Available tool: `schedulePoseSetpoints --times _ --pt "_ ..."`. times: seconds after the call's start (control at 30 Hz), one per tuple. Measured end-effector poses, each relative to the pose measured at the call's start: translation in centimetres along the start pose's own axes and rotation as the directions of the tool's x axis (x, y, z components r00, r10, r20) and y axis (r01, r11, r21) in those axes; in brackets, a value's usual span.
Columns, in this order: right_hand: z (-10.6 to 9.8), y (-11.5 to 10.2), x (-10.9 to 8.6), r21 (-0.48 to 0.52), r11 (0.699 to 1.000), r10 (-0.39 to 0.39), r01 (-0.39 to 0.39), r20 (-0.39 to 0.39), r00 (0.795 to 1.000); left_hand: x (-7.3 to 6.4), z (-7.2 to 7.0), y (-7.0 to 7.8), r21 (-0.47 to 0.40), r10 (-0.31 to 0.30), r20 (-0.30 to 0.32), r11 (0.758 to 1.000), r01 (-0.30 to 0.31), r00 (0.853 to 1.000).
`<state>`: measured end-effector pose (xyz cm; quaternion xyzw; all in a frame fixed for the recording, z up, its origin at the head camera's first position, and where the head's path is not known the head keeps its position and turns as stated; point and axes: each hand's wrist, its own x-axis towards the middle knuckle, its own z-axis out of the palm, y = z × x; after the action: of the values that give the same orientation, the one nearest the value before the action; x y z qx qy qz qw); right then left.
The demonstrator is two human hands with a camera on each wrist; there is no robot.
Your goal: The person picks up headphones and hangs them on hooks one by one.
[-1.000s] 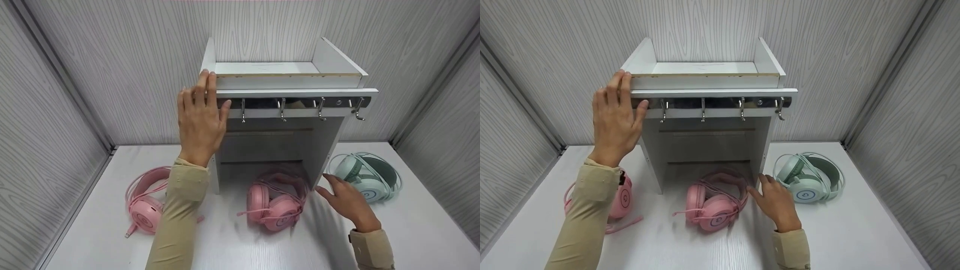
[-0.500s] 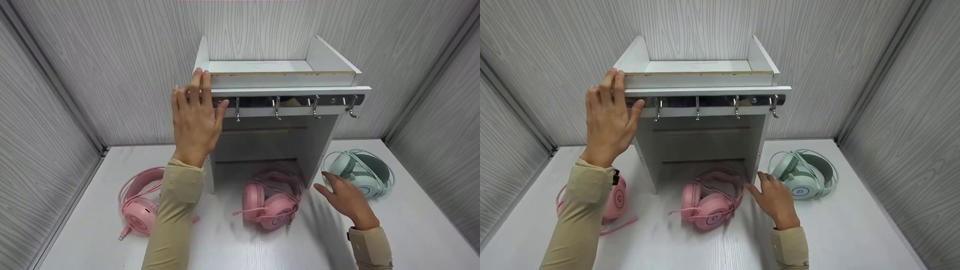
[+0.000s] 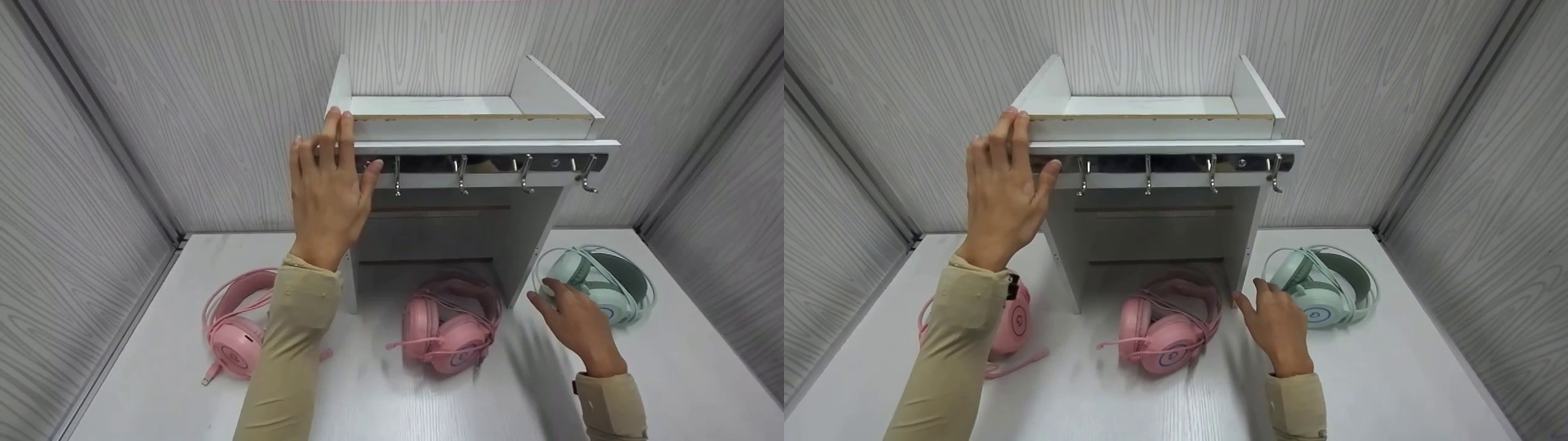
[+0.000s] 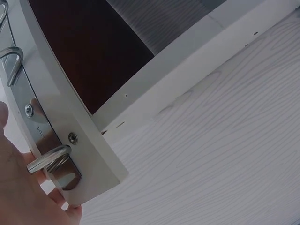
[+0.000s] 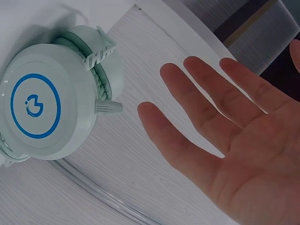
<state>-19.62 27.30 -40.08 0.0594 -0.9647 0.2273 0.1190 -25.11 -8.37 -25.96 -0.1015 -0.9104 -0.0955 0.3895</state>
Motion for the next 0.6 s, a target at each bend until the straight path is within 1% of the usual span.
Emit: schedulePoseSetpoints --times 0.2,0.37,0.6 --pt "0.02 0.34 -0.07 0.015 1.000 0.006 -0.006 -0.011 1.000 -0.11 0.19 0.09 0.011 -0.008 -0.020 1.000 0.009 1.000" --pt "-0.03 0.56 -0.09 0.012 1.000 0.013 -0.012 -0.036 0.999 -0.18 0.23 0.06 0.014 0.002 -0.031 1.000 -0.002 1.000" --pt "-0.28 0.17 0.54 0.018 1.000 0.010 -0.009 -0.045 0.999 0.08 0.34 0.22 0.005 0.005 -0.042 1.000 -0.005 0.999"
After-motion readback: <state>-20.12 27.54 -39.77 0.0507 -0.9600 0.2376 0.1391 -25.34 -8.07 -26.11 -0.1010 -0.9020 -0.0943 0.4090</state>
